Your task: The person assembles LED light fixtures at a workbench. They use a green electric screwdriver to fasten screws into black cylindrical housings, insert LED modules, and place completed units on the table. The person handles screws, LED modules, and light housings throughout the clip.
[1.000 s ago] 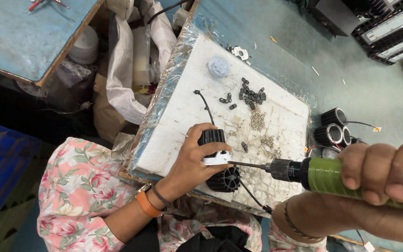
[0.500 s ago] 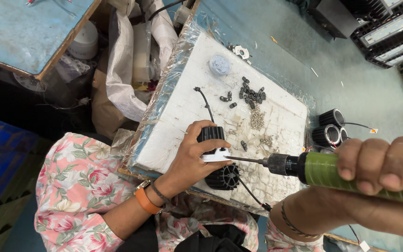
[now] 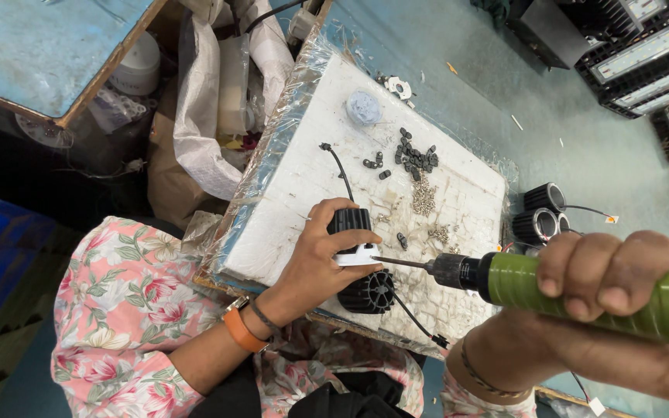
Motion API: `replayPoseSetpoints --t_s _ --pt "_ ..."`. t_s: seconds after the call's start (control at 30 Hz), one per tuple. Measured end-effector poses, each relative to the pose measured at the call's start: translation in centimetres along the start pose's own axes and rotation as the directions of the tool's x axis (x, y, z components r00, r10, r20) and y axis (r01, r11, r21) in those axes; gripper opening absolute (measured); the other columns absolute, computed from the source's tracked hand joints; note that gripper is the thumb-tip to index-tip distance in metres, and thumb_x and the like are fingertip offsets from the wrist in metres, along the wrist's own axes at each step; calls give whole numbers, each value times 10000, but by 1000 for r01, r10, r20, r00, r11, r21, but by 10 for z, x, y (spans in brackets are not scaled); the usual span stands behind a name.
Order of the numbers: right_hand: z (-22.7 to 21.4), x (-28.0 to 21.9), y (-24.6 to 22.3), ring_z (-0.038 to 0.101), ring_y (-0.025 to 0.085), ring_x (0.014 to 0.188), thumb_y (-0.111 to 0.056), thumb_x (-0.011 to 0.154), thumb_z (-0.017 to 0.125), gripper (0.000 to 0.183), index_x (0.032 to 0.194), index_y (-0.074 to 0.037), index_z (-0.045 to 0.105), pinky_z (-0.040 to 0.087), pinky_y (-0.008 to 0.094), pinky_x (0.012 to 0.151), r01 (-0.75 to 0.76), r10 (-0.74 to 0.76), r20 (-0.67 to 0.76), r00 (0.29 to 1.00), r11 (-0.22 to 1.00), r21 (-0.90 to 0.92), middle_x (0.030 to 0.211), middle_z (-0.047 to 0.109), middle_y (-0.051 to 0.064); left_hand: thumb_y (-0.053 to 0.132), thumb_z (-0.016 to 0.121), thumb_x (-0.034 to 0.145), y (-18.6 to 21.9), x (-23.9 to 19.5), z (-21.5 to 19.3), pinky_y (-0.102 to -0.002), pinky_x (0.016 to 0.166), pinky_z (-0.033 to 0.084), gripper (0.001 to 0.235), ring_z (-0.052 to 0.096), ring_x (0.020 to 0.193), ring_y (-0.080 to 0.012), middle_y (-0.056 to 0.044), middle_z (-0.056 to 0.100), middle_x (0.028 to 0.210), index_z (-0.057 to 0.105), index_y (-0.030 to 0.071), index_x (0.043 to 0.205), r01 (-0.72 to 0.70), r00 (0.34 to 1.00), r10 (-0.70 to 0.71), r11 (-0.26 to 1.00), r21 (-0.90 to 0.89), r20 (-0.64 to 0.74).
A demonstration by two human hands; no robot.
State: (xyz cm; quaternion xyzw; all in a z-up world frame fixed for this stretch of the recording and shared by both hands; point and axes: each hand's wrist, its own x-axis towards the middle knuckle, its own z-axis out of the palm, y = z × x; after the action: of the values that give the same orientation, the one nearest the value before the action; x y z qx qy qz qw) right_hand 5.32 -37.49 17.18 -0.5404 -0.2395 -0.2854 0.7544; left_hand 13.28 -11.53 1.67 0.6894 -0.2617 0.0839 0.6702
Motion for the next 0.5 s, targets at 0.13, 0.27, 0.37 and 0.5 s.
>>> replayPoseSetpoints --t_s 0.13,0.27,0.37,0.5 --pt "4 11 6 480 139 491 -869 908 263 888 816 -25 521 428 328 499 18 -16 92 996 1000 -21 736 532 52 217 926 689 -2 -1 1 -439 1030 487 379 548 1229 -336 -126 540 1298 788 165 1039 -1 1000 1 1000 8 -25" --pt "3 10 4 508 145 493 -873 895 315 909 886 8 537 444 341 506 20 -15 83 996 998 -59 754 537 66 217 932 673 -1 2 3 -439 1016 490 388 555 1219 -343 -135 547 1286 789 160 1030 -13 999 15 999 30 -50" --pt "1 9 0 496 152 536 -888 899 344 895 853 -14 535 408 341 532 5 4 82 997 994 -107 776 498 61 216 933 668 -2 3 2 -432 1005 493 388 561 1204 -338 -137 548 1270 789 158 1024 -6 999 7 1000 15 -42" --pt "6 11 3 484 149 547 -864 906 292 844 1137 -85 520 423 349 530 19 -10 93 996 995 -100 788 502 70 229 933 679 -1 1 1 -420 992 511 385 580 1189 -325 -126 560 1266 788 158 1029 -4 998 4 1000 4 -59"
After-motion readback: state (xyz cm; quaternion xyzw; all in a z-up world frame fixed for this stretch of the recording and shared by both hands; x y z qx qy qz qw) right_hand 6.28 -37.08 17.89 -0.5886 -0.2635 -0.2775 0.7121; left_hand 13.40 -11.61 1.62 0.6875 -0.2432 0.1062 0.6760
